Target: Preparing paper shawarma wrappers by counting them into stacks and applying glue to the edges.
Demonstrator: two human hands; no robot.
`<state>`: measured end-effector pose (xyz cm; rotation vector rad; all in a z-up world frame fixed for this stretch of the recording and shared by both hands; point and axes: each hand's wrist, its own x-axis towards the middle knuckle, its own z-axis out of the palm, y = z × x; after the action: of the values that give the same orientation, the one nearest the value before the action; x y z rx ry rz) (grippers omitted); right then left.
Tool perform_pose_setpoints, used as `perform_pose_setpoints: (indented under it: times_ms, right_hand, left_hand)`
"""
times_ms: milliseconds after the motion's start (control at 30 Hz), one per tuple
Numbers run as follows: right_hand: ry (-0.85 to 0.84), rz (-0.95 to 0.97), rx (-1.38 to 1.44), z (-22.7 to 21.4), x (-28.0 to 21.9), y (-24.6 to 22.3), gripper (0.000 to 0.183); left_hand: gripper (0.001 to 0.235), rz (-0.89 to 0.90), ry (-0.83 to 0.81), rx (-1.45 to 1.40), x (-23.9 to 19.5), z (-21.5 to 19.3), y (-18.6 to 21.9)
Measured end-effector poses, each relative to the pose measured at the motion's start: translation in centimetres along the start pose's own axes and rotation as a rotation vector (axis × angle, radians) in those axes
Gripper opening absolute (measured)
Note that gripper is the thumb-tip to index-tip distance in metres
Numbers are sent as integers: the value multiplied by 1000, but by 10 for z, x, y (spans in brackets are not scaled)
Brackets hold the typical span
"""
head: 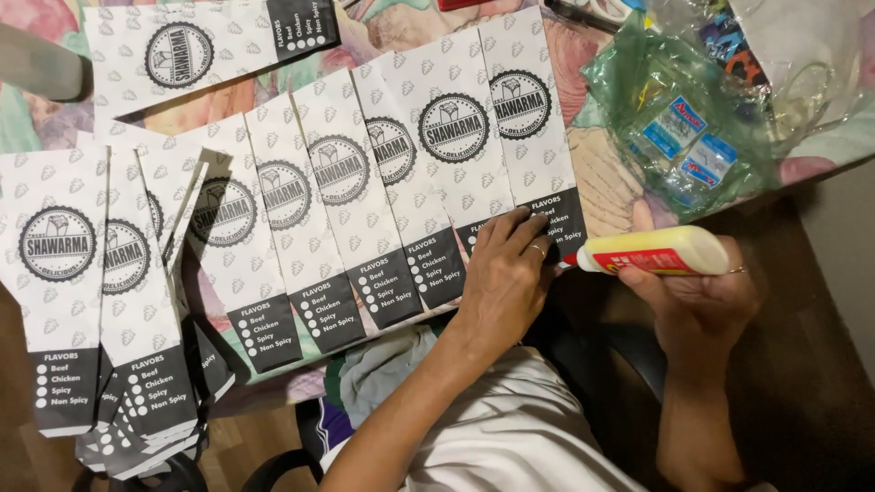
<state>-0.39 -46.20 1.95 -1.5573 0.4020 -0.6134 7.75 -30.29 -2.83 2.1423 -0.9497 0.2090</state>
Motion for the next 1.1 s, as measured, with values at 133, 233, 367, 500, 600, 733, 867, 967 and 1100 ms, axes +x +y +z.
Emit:
perform_pose_setpoints:
  times_ms: [133,233,367,500,600,733,867,967,1100]
  right_hand:
    - [105,-17,-260,-7,0,-4,35]
    - [207,0,-372,-17,3,3,40]
    - [100,-7,-257,0,-4,-1,38]
    - [-32,-36,-72,10,-7,-2,34]
    - [131,-69,-364,-7,-2,5,40]
    - [213,-78,-313,-41,5,40,48]
    - [348,-629,-719,-73,16,73,75]
    - [343,-585,-615,-61,11,68,60]
    - [171,-182,-168,-18,0,18,40]
  left_hand:
    - [36,-2,-19,15,-1,-2,1]
    - [34,18,-11,2,-1,-4,0]
    - [33,16,-11,-2,-2,-2,0]
    - [36,3,1,12,0,-3,2]
    - [34,3,-10,8,-1,-4,2]
    - [46,-29,-54,61,3,-7,7]
    - [28,-23,37,47,4,-2,9]
    - [21,-48,79,12,4,2,11]
    - [21,-92,111,-14,5,9,10]
